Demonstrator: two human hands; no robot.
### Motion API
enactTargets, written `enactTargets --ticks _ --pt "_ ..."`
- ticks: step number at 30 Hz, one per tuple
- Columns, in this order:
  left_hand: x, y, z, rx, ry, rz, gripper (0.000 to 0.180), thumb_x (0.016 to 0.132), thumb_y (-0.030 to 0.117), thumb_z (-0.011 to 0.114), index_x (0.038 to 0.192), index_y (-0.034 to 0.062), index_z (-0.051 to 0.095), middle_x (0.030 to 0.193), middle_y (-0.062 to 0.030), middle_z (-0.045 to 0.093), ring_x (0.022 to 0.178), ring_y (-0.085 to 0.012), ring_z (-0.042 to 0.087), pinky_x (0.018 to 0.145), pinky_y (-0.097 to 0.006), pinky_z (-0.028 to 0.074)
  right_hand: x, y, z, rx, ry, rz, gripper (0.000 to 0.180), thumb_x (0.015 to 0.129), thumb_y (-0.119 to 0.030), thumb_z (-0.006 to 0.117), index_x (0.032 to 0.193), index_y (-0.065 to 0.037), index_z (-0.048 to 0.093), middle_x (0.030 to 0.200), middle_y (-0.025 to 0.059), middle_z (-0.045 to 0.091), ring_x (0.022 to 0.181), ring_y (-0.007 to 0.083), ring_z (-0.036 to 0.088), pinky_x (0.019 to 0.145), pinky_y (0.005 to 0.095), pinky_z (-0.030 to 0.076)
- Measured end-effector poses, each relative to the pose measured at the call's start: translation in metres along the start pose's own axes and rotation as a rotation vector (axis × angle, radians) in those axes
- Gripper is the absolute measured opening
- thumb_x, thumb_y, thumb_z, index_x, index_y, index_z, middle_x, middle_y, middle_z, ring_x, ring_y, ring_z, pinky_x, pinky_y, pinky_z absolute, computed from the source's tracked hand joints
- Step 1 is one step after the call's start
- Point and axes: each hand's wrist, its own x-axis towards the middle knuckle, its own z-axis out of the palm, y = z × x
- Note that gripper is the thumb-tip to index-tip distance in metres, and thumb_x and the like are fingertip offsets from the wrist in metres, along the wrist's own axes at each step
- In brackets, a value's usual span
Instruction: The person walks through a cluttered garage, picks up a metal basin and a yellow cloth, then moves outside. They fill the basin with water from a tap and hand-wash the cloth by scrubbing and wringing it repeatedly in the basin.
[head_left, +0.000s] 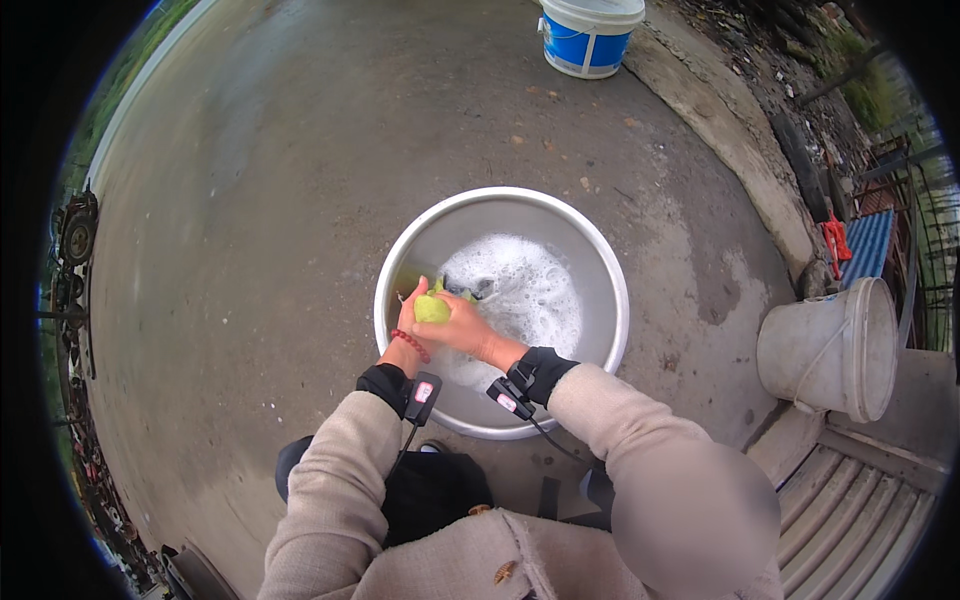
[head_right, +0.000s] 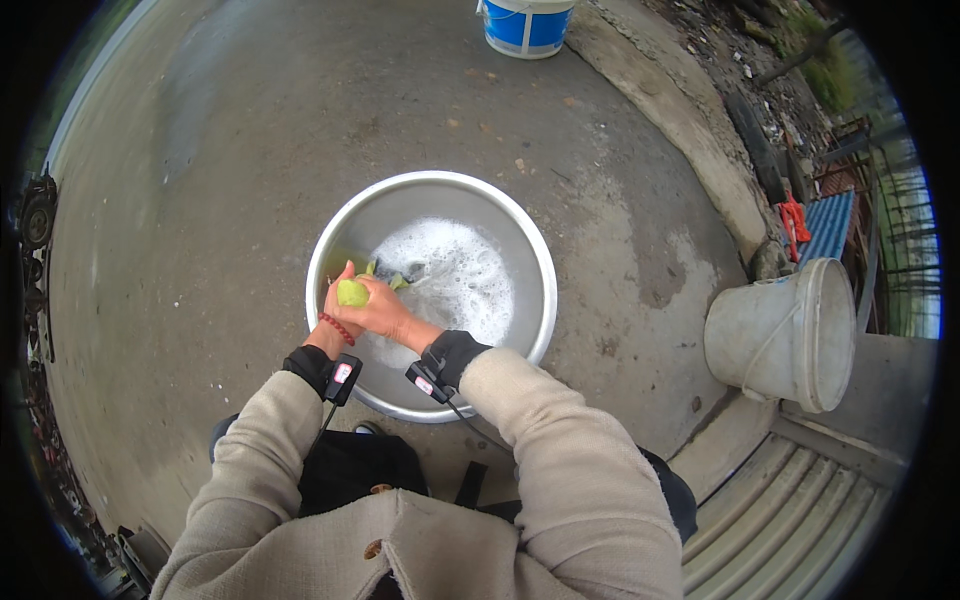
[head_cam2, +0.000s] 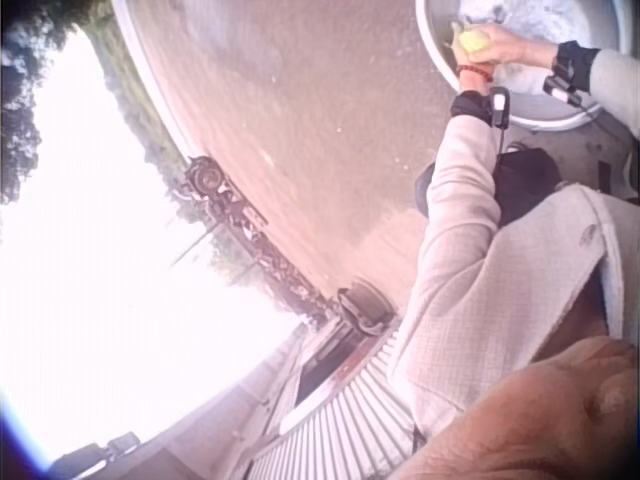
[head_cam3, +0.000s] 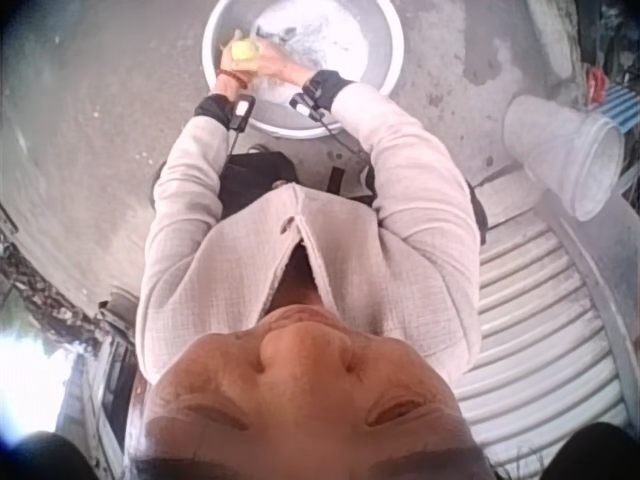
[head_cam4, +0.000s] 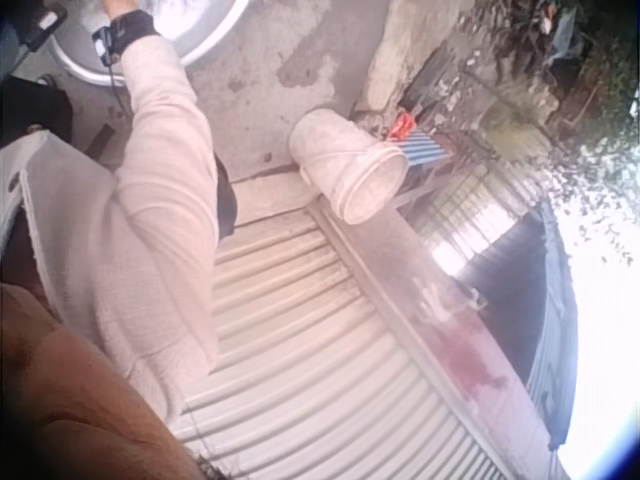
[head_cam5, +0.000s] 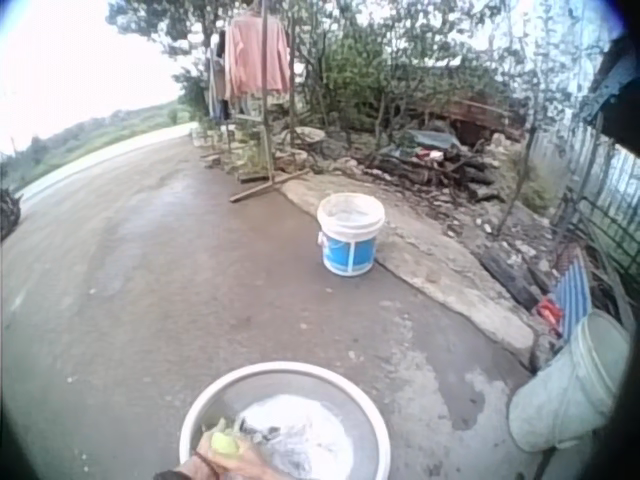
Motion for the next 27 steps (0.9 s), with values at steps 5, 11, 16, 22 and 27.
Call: enactTargets --ticks 5,11,16,22,27 --pt "0.007 -0.007 -0.033 0.203 0.283 0.129 0.054 0.094 0.054 0.038 0.12 0.0078 0.052 0.113 -0.0097 0.06 0.102 -0.0259 0.059 0.089 -0.041 0.047 -0.004 -0.016 0.025 -0.172 0.131 -0.043 0.035 0.078 -0.037 0.067 0.083 -0.002 0.067 0.078 0.0156 0.066 0.075 0.0299 0.064 0.071 0.0366 0.049" --pt "0.008 -0.017 0.021 0.255 0.355 0.221 0.044 0.101 0.038 0.028 0.127 0.008 0.047 0.12 -0.0117 0.058 0.109 -0.0241 0.057 0.097 -0.039 0.045 0.014 0.001 -0.026 -0.707 0.215 -0.449 0.031 0.082 -0.035 0.061 0.083 -0.003 0.066 0.073 0.015 0.064 0.067 0.0346 0.063 0.062 0.0415 0.051" --pt "0.007 -0.008 0.059 0.272 0.431 0.209 0.035 0.1 0.03 0.041 0.126 0.0067 0.047 0.119 -0.012 0.058 0.105 -0.0267 0.06 0.092 -0.042 0.048 0.042 0.012 -0.111 -1.308 0.05 -0.051 0.038 0.085 -0.045 0.057 0.091 -0.008 0.063 0.091 0.0095 0.056 0.097 0.0257 0.056 0.077 0.0401 0.046" --pt "-0.001 -0.017 0.046 0.565 0.911 -0.032 0.062 0.092 0.013 0.057 0.143 0.0254 0.023 0.144 -0.0117 0.032 0.125 -0.0354 0.041 0.086 -0.064 0.045 -0.018 0.053 -0.118 -1.641 0.161 0.221 0.049 0.086 -0.031 0.056 0.131 -0.015 0.045 0.141 0.0088 0.034 0.129 0.0301 0.034 0.088 0.0554 0.037" --pt "0.001 -0.022 0.037 0.517 0.85 -0.203 0.081 0.088 0.008 0.06 0.147 0.0317 0.01 0.152 -0.0092 0.015 0.136 -0.0374 0.021 0.085 -0.071 0.04 -0.025 0.057 -0.112 -1.667 -0.456 0.058 0.064 0.085 -0.021 0.055 0.144 -0.023 0.03 0.153 0.0014 0.022 0.14 0.0294 0.021 0.096 0.0616 0.031"
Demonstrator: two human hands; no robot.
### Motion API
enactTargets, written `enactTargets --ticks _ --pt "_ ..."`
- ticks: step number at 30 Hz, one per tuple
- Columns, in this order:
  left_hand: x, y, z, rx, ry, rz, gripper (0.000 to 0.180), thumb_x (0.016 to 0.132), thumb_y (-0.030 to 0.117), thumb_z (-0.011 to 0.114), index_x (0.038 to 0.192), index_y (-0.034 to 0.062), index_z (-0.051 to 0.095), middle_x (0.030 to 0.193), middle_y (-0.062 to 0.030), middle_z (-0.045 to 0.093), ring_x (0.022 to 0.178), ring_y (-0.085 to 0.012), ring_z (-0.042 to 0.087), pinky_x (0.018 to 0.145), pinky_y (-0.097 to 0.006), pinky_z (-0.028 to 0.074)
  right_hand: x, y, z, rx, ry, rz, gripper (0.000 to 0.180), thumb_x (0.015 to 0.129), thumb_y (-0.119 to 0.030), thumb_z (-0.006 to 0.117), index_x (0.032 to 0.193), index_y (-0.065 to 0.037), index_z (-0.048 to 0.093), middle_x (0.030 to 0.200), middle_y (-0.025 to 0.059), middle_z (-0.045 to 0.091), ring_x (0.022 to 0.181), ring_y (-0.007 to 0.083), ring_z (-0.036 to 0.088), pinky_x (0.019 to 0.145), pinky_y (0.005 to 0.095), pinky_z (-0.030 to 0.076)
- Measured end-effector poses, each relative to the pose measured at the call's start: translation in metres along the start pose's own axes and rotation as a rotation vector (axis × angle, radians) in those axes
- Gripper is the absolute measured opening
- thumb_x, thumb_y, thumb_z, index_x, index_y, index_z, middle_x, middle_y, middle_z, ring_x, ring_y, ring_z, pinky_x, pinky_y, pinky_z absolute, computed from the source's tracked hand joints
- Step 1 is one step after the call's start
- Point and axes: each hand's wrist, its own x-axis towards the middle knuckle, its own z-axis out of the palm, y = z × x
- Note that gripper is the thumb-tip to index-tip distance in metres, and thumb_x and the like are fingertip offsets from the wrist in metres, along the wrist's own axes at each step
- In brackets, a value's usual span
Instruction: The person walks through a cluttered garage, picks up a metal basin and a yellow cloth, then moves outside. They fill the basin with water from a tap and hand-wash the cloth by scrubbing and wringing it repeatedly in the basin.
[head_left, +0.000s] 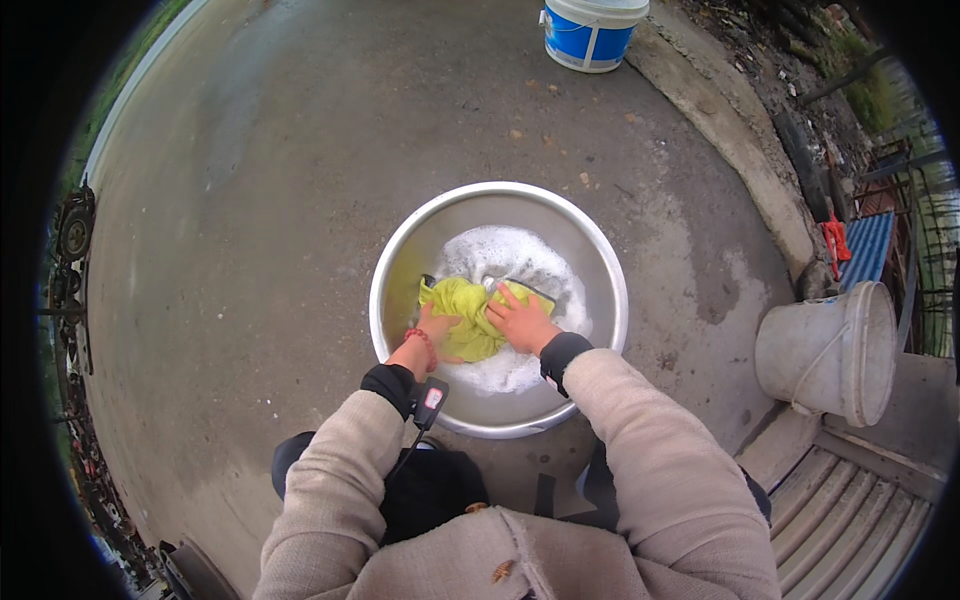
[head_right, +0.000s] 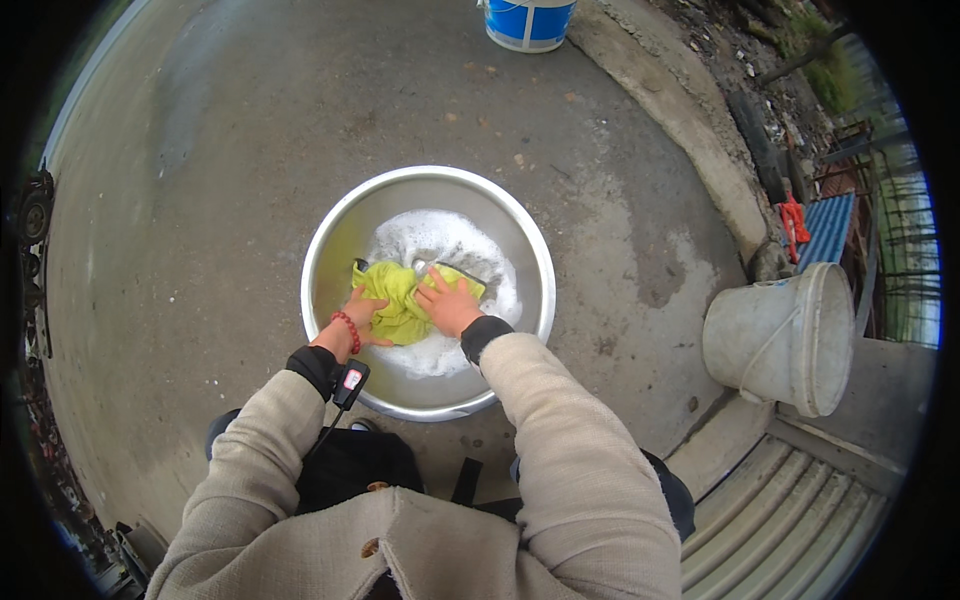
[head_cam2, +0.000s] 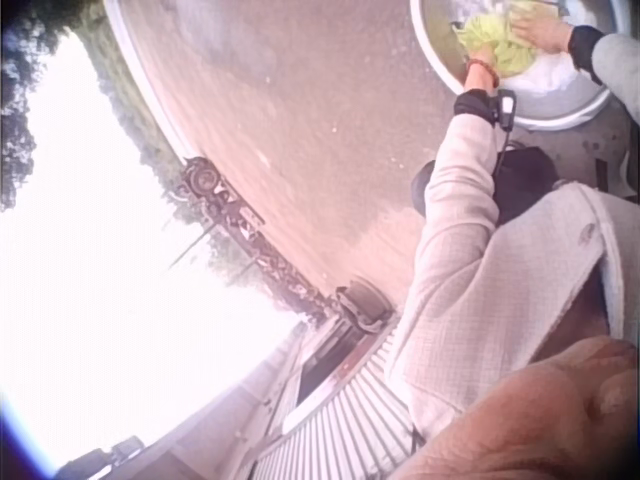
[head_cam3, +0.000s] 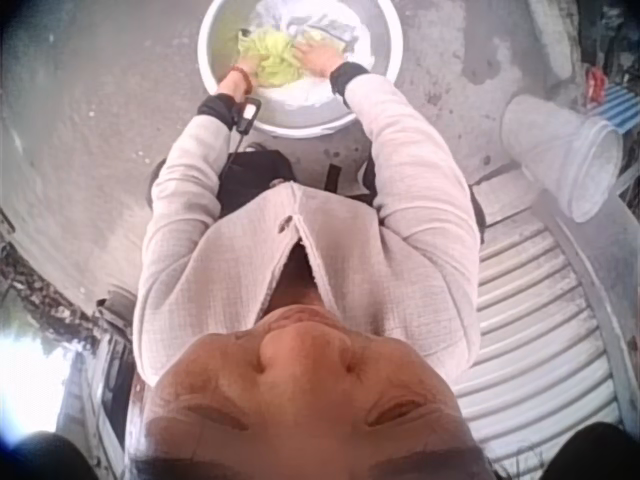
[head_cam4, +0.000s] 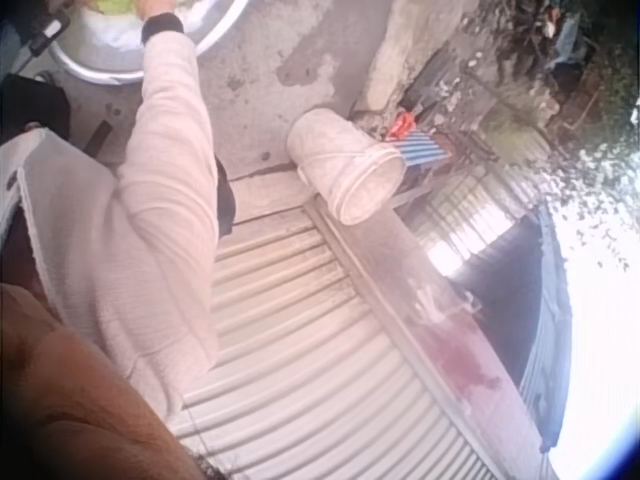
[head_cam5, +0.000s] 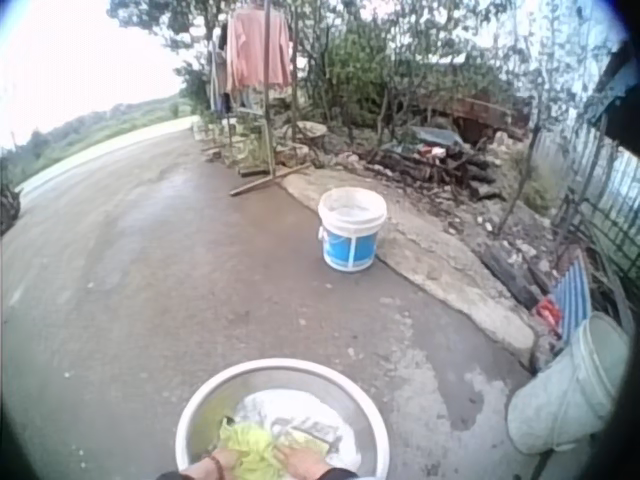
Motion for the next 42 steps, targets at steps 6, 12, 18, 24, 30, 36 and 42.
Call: enactTargets --ticks 6,12,18,24,30,36,42 --pt "-0.007 0.004 -0.002 0.026 -0.064 -0.014 0.074 0.09 0.015 0.057 0.148 0.0263 0.012 0.155 -0.008 0.005 0.14 -0.0382 0.007 0.088 -0.073 0.037 -0.002 -0.01 -0.01 -0.045 -0.06 0.495 0.084 0.078 -0.036 0.067 0.148 -0.023 0.022 0.152 0.0074 0.021 0.139 0.0363 0.016 0.097 0.0653 0.026" --pt "-0.006 0.003 -0.005 0.091 -0.146 -0.066 0.074 0.089 0.022 0.059 0.148 0.0231 0.016 0.155 -0.0074 0.006 0.139 -0.042 0.009 0.089 -0.074 0.033 0.006 -0.023 0.01 0.389 -0.064 -0.229 0.068 0.085 -0.015 0.051 0.147 -0.021 0.024 0.154 0.0075 0.017 0.138 0.0311 0.024 0.104 0.0582 0.024" --pt "0.001 0.003 -0.006 0.114 -0.107 -0.094 0.066 0.088 0.025 0.059 0.145 0.0221 0.023 0.152 -0.0084 0.018 0.136 -0.0387 0.022 0.093 -0.073 0.029 0.005 -0.024 0.023 -0.025 -0.085 -0.06 0.058 0.086 -0.014 0.048 0.142 -0.022 0.036 0.153 0.0053 0.021 0.14 0.0297 0.021 0.101 0.0615 0.023" --pt "-0.002 0.001 -0.005 0.14 -0.134 -0.077 0.074 0.087 0.028 0.06 0.148 0.0253 0.018 0.155 -0.0088 0.009 0.139 -0.0428 0.009 0.094 -0.076 0.021 0.0 -0.012 0.003 0.259 -0.049 0.217 0.056 0.083 -0.014 0.056 0.136 -0.028 0.046 0.155 0.0014 0.016 0.142 0.0268 0.015 0.102 0.065 0.021" --pt "-0.012 0.003 -0.005 0.123 -0.067 -0.085 0.065 0.09 0.032 0.056 0.145 0.0203 0.023 0.151 -0.0101 0.018 0.135 -0.0435 0.021 0.092 -0.075 0.026 0.022 -0.003 -0.013 0.62 -0.008 0.382 0.07 0.076 -0.025 0.07 0.139 -0.03 0.039 0.154 0.0123 0.014 0.14 0.0412 0.012 0.103 0.0686 0.021" --pt "-0.009 -0.006 0.002 -0.072 -0.157 -0.225 0.072 0.091 0.054 0.046 0.146 0.0166 0.02 0.153 -0.0121 0.013 0.136 -0.0463 0.014 0.096 -0.076 0.017 0.016 -0.065 -0.007 0.706 0.011 0.458 0.053 0.074 -0.026 0.07 0.124 -0.017 0.052 0.138 0.0174 0.037 0.128 0.0395 0.032 0.094 0.0664 0.032" --pt "0.013 -0.01 -0.029 -0.493 -0.43 -0.041 0.063 0.092 0.06 0.038 0.127 0.0086 0.048 0.128 -0.016 0.052 0.119 -0.0332 0.048 0.102 -0.052 0.034 0.03 -0.128 -0.05 1.514 0.571 0.217 0.024 0.073 -0.018 0.065 0.087 -0.002 0.054 0.087 0.0198 0.06 0.083 0.04 0.058 0.078 0.0404 0.045"
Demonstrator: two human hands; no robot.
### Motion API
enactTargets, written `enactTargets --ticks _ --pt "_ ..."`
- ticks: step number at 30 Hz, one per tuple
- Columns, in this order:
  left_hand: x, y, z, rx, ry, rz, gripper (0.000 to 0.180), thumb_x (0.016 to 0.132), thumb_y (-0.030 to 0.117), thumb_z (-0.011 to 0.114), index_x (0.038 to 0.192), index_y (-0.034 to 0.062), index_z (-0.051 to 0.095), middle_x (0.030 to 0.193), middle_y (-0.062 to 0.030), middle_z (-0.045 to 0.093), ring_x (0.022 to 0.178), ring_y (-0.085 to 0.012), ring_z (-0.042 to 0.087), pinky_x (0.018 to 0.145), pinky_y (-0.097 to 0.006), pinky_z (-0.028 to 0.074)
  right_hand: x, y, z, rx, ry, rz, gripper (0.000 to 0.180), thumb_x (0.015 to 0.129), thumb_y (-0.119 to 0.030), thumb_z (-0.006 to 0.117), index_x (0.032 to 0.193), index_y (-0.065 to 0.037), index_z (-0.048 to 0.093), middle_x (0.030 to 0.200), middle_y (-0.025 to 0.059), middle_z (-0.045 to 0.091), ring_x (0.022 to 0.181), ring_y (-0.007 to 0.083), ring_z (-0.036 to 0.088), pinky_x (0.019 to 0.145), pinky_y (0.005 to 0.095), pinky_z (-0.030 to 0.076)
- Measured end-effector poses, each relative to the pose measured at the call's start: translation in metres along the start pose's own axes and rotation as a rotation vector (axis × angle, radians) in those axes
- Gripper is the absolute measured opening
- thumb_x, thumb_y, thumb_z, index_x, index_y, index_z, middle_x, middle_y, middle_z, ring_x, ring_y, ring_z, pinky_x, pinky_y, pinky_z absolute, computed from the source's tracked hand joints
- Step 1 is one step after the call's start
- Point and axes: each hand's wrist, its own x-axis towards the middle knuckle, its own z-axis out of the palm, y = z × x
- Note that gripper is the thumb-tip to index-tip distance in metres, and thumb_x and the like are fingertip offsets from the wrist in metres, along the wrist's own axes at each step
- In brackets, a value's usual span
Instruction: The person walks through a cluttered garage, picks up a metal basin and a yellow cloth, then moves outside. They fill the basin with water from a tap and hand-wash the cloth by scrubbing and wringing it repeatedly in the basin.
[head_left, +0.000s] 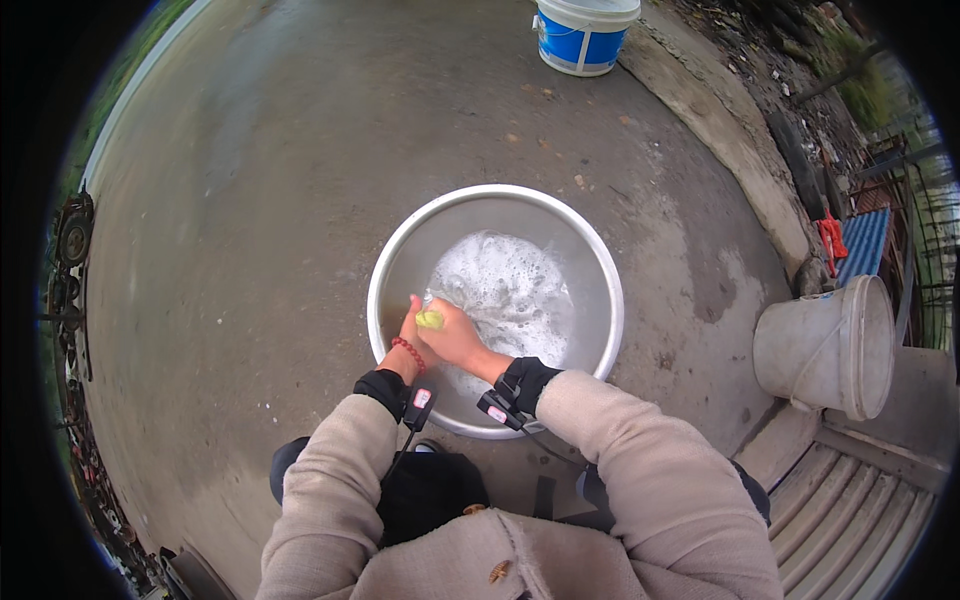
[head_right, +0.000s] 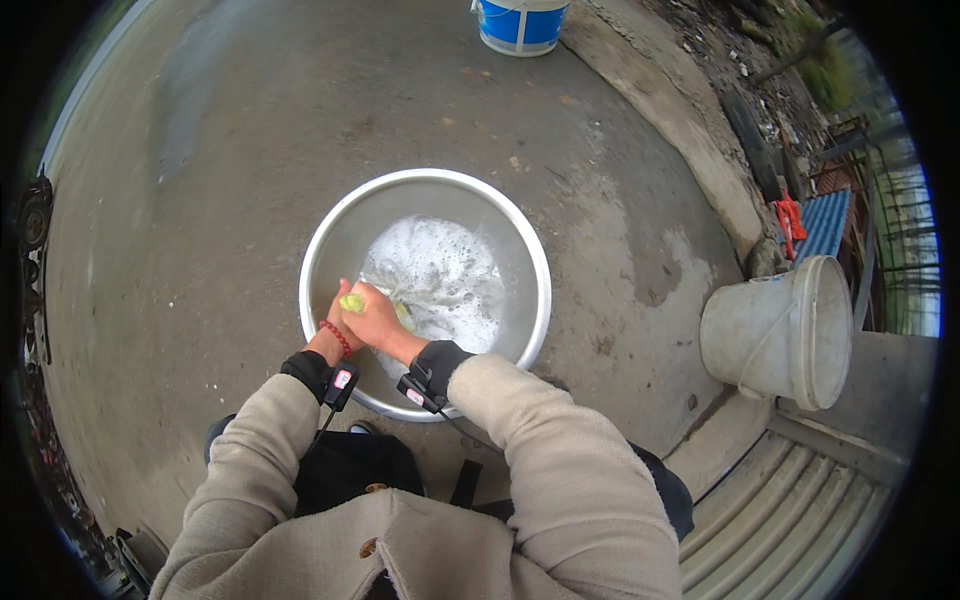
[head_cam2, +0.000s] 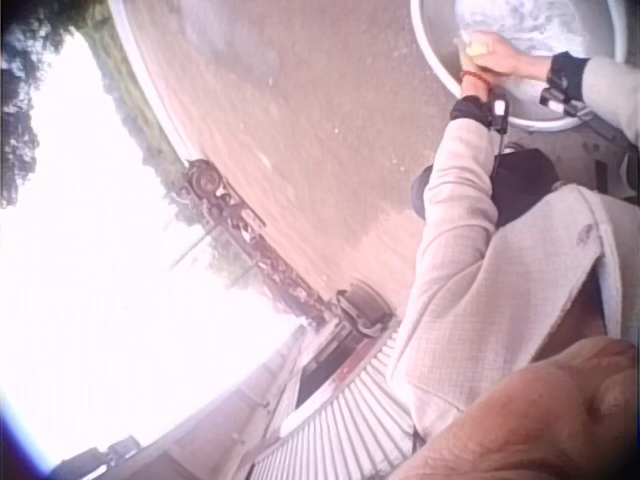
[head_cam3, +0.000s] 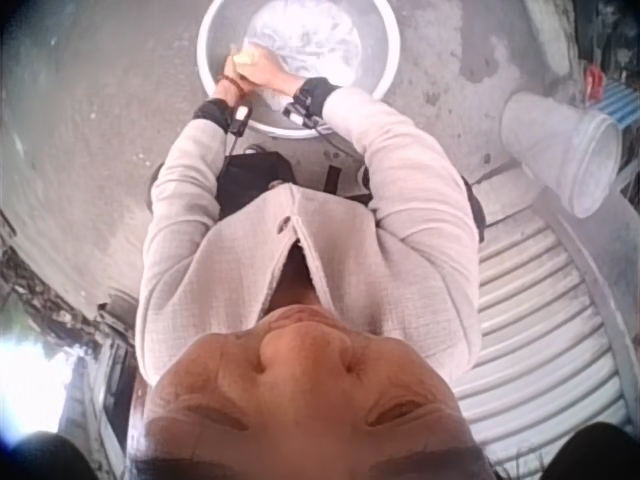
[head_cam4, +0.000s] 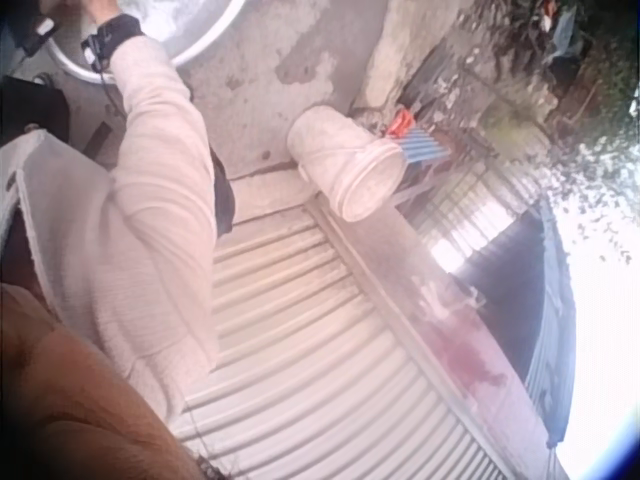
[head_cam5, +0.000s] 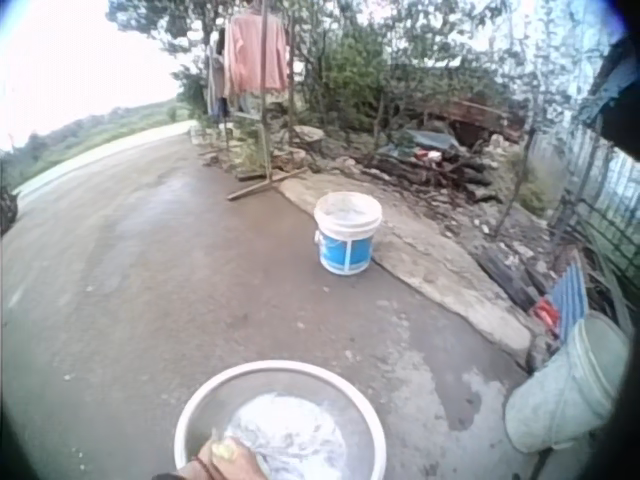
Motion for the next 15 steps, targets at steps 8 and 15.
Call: enactTargets --ticks 8,15 --pt "0.003 -0.008 -0.013 0.658 -0.283 0.485 0.05 0.096 0.048 0.04 0.126 0.0088 0.049 0.124 -0.0144 0.054 0.114 -0.0283 0.052 0.098 -0.046 0.04 0.01 -0.034 -0.009 0.059 -0.018 -0.245 0.022 0.074 -0.009 0.064 0.086 -0.001 0.048 0.081 0.0221 0.059 0.08 0.0424 0.058 0.068 0.0444 0.046" --pt "-0.005 -0.012 0.06 0.233 -0.163 0.301 0.035 0.099 0.03 0.042 0.126 0.0078 0.047 0.122 -0.0105 0.055 0.112 -0.0234 0.055 0.094 -0.038 0.045 0.092 0.008 -0.116 -0.79 0.096 -0.048 0.03 0.085 -0.03 0.059 0.095 -0.007 0.043 0.087 0.0187 0.061 0.085 0.0392 0.06 0.069 0.0474 0.048"
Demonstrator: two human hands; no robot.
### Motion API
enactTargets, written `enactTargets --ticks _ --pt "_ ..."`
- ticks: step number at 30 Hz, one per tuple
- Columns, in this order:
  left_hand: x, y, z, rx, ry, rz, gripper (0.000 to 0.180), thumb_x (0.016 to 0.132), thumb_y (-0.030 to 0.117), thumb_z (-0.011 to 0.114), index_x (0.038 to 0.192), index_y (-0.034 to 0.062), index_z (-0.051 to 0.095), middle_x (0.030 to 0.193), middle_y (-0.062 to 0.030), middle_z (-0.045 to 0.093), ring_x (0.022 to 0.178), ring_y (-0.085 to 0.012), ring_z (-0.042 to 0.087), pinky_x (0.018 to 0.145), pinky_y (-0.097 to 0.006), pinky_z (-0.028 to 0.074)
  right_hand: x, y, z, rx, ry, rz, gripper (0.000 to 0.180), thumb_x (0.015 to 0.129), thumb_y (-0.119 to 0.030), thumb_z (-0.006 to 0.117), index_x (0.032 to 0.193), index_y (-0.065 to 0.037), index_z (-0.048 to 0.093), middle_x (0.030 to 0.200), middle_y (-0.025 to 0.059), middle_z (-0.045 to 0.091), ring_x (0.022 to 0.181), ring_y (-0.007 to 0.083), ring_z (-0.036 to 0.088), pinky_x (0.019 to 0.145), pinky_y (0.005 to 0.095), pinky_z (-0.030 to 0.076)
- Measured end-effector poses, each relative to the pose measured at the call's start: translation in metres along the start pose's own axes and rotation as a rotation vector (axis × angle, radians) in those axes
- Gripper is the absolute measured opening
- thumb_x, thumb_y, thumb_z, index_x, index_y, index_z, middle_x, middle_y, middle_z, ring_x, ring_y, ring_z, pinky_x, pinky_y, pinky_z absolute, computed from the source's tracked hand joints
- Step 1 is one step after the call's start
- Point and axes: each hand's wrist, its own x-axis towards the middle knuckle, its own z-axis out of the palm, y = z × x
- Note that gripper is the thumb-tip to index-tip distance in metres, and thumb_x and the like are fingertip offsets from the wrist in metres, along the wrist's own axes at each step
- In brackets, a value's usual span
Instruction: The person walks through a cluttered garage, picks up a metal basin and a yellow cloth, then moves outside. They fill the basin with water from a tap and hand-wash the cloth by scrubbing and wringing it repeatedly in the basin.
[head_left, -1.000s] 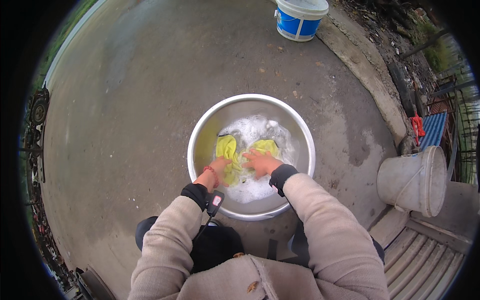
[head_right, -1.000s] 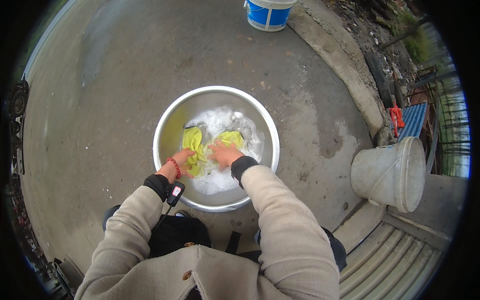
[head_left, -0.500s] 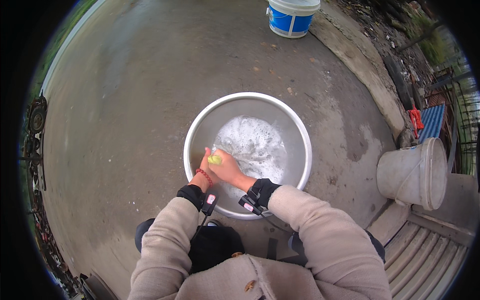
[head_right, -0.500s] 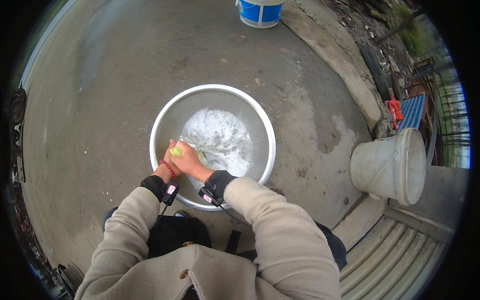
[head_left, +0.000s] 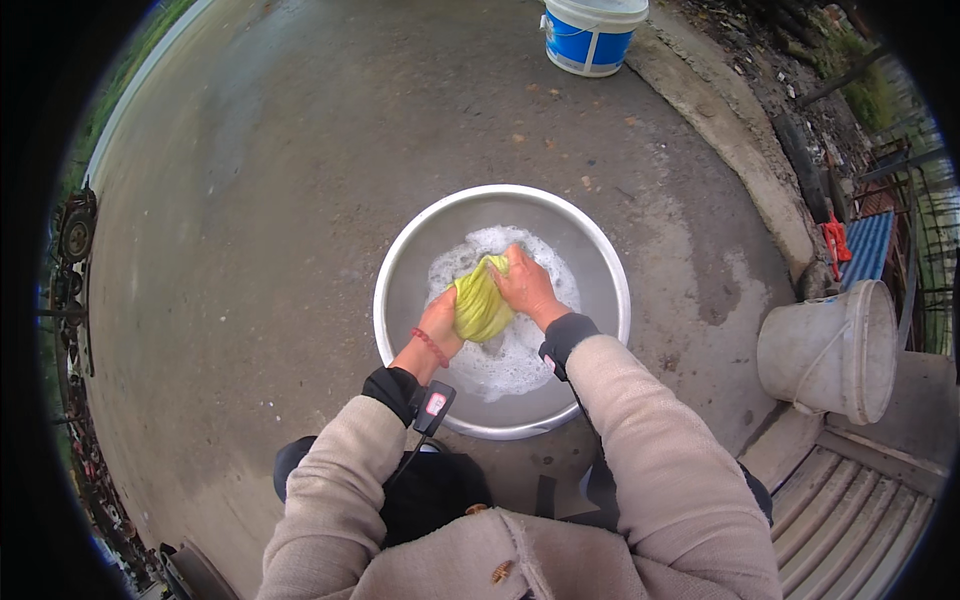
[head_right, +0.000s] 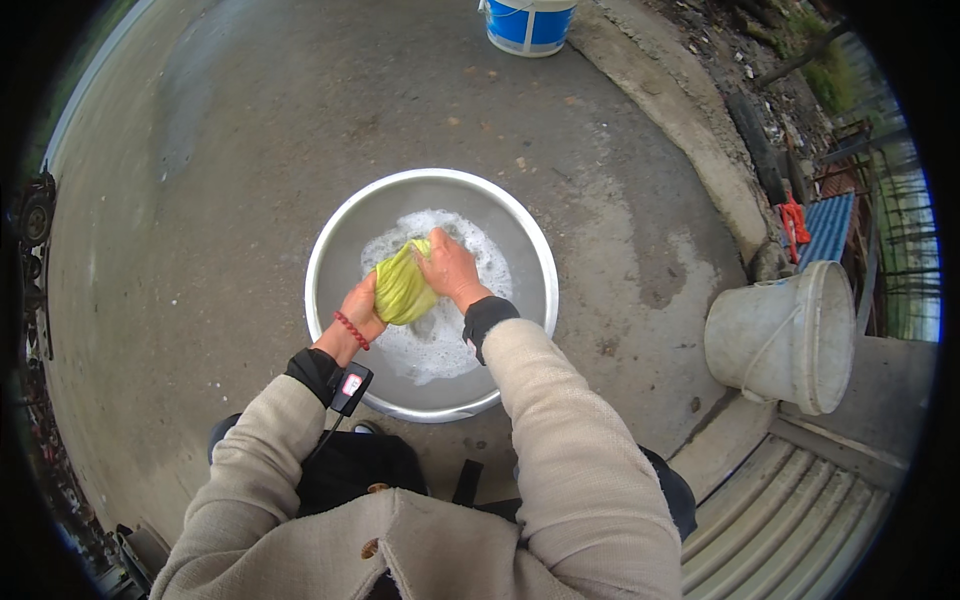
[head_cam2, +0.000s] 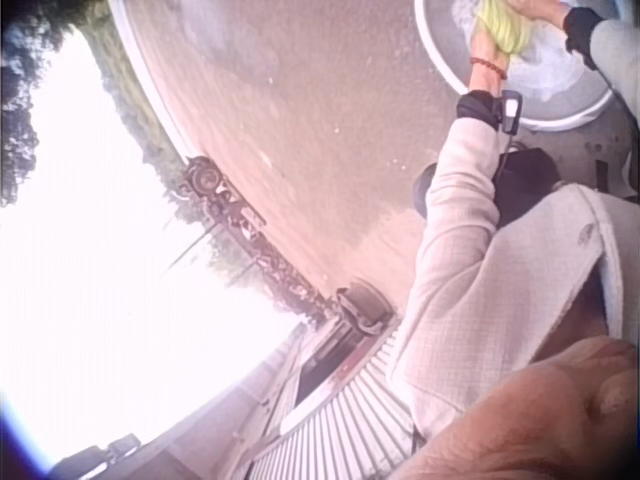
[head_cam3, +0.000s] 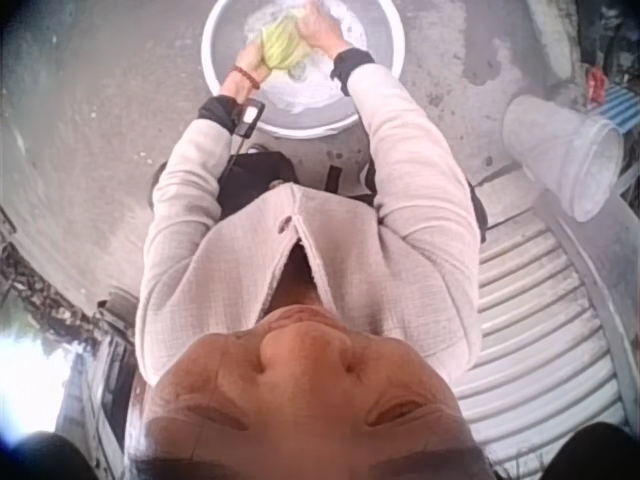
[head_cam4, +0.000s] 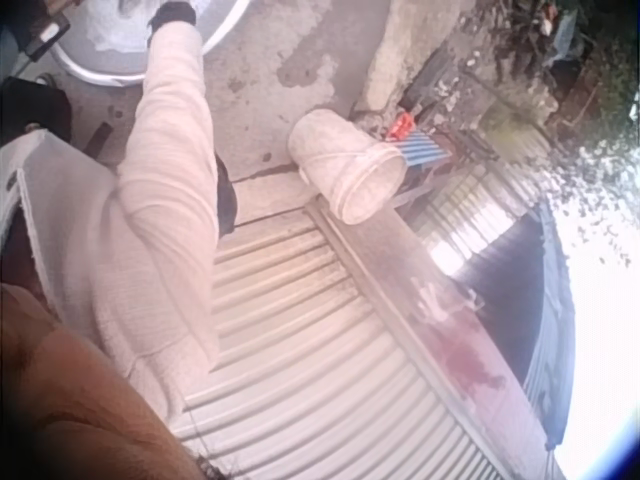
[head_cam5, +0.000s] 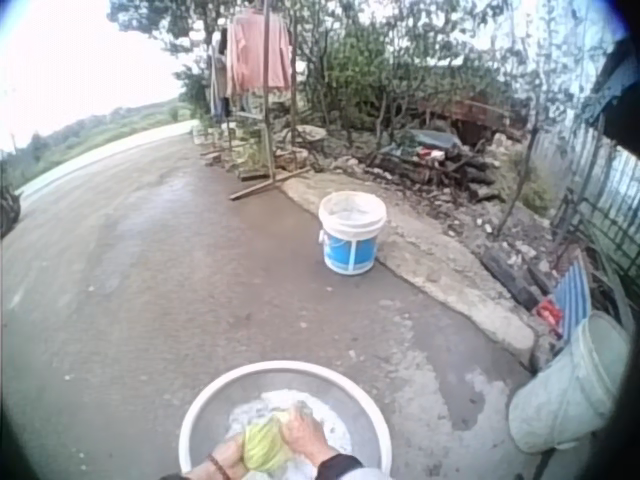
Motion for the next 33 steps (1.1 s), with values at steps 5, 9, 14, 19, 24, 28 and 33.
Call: enactTargets --ticks 5,9,14,19,24,28,33 --pt "-0.003 0.005 -0.005 0.172 0.29 -0.198 0.054 0.098 0.044 0.037 0.139 0.0102 0.035 0.138 -0.0123 0.043 0.128 -0.0323 0.04 0.101 -0.058 0.034 -0.043 0.033 0.011 -0.165 0.027 0.245 0.044 0.086 -0.022 0.058 0.128 -0.017 0.045 0.133 0.0139 0.039 0.121 0.0366 0.039 0.084 0.0508 0.044" --pt "-0.003 0.0 -0.019 0.202 0.258 -0.38 0.06 0.097 0.05 0.035 0.145 0.0148 0.026 0.151 -0.014 0.023 0.139 -0.0397 0.016 0.098 -0.071 0.025 -0.072 0.034 0.025 -0.392 -0.363 -0.138 0.037 0.077 -0.016 0.062 0.114 -0.014 0.059 0.133 0.0075 0.04 0.127 0.0297 0.032 0.092 0.0557 0.035" --pt "-0.007 0.0 -0.017 0.001 0.087 -0.438 0.062 0.096 0.049 0.037 0.148 0.0204 0.017 0.154 -0.0155 0.002 0.14 -0.0427 0.003 0.097 -0.072 0.026 -0.066 0.04 0.033 -0.306 -0.142 0.035 0.036 0.072 -0.016 0.063 0.107 -0.009 0.058 0.129 0.0069 0.044 0.125 0.0261 0.035 0.092 0.0523 0.035" --pt "-0.007 0.002 -0.011 -0.024 0.243 -0.451 0.069 0.096 0.047 0.041 0.149 0.0241 0.005 0.153 -0.0185 -0.005 0.14 -0.0431 0.002 0.096 -0.072 0.027 -0.063 0.054 0.034 -0.349 -0.313 -0.238 0.038 0.071 -0.014 0.062 0.109 -0.011 0.056 0.122 0.0066 0.049 0.116 0.0262 0.043 0.086 0.0502 0.039" --pt "-0.008 0.002 -0.017 -0.154 0.129 -0.482 0.071 0.095 0.05 0.04 0.149 0.0254 0.0 0.152 -0.021 -0.003 0.14 -0.0438 0.003 0.097 -0.071 0.028 -0.043 0.035 0.021 -0.23 -0.159 0.221 0.038 0.07 -0.015 0.064 0.107 -0.008 0.057 0.111 0.0078 0.056 0.109 0.0268 0.05 0.085 0.0478 0.043" --pt "-0.007 0.007 -0.016 -0.2 0.217 -0.396 0.074 0.094 0.056 0.036 0.149 0.0245 -0.003 0.152 -0.0227 -0.004 0.14 -0.0435 0.004 0.099 -0.069 0.029 0.003 -0.003 -0.004 0.236 -0.293 -0.104 0.037 0.07 -0.01 0.062 0.106 -0.006 0.055 0.104 0.0118 0.059 0.1 0.0354 0.055 0.081 0.0387 0.047" --pt "-0.009 0.012 -0.011 -0.107 0.34 -0.261 0.078 0.092 0.062 0.033 0.149 0.0242 -0.005 0.152 -0.023 -0.004 0.14 -0.0425 0.005 0.099 -0.069 0.029 -0.014 -0.033 -0.019 0.143 -0.157 -0.617 0.035 0.07 -0.001 0.06 0.104 -0.008 0.056 0.106 0.007 0.06 0.105 0.0271 0.055 0.087 0.0371 0.041"
